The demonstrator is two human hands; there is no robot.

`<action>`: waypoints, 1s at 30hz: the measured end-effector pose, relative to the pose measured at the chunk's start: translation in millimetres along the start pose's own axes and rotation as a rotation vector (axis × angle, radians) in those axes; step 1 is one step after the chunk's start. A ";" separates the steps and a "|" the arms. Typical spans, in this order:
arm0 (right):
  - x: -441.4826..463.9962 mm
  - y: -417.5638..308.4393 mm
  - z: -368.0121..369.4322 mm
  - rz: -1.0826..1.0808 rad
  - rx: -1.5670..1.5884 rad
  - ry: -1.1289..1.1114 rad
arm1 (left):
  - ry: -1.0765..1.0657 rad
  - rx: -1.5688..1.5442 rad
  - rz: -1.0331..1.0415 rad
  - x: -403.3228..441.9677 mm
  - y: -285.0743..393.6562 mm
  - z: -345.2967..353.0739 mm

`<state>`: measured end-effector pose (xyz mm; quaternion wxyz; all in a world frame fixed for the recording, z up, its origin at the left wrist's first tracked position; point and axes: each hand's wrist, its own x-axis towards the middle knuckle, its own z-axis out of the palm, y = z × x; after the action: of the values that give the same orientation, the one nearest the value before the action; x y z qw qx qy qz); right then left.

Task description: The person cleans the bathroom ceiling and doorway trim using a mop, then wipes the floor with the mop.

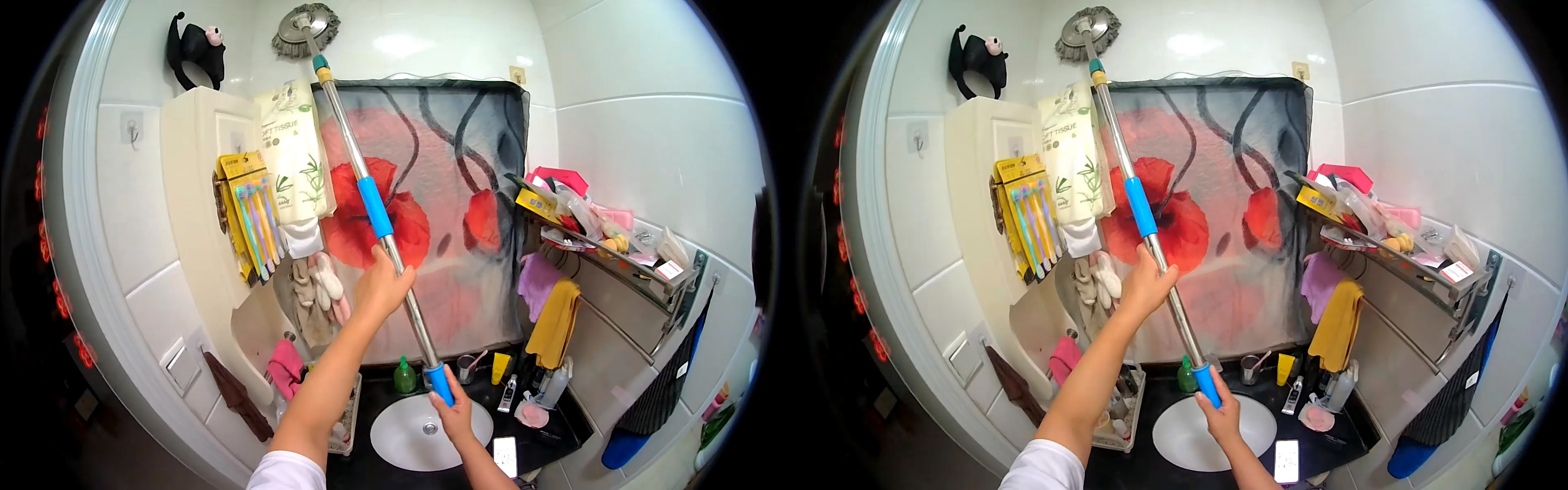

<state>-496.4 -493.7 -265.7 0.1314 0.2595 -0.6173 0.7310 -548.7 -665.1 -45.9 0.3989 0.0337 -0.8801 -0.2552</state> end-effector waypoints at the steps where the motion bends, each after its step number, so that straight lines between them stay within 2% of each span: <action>1: 4.0 2.3 -5.3 -0.097 -0.034 0.065 | -0.003 -0.049 0.003 3.9 6.0 5.2; 7: 21.8 -21.2 -55.2 -0.144 -0.122 0.196 | 0.005 -0.179 0.042 20.1 54.6 30.3; 13: 19.1 -24.1 -63.8 -0.100 -0.066 0.227 | -0.085 -0.147 0.094 31.2 93.6 58.7; 15: 16.0 -18.0 -65.2 -0.011 -0.028 0.266 | -0.049 -0.159 0.152 32.5 106.0 72.0; 17: 12.2 -14.6 -67.2 0.023 -0.011 0.293 | -0.122 -0.089 0.167 30.7 125.1 80.4; 19: 6.6 -21.3 -71.1 0.098 0.169 0.303 | -0.167 -0.069 0.178 28.8 142.9 92.3; 23: 7.1 -16.6 -79.5 0.058 0.201 0.308 | -0.246 -0.065 0.259 26.8 171.6 109.1; 30: 21.8 -42.7 -70.8 0.068 0.314 0.266 | -0.123 -0.010 0.404 43.7 185.7 103.9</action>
<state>-508.0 -419.1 -225.6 0.1451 0.1571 -0.4816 0.8499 -626.3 -471.6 15.2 0.3877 -0.1610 -0.8904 -0.1761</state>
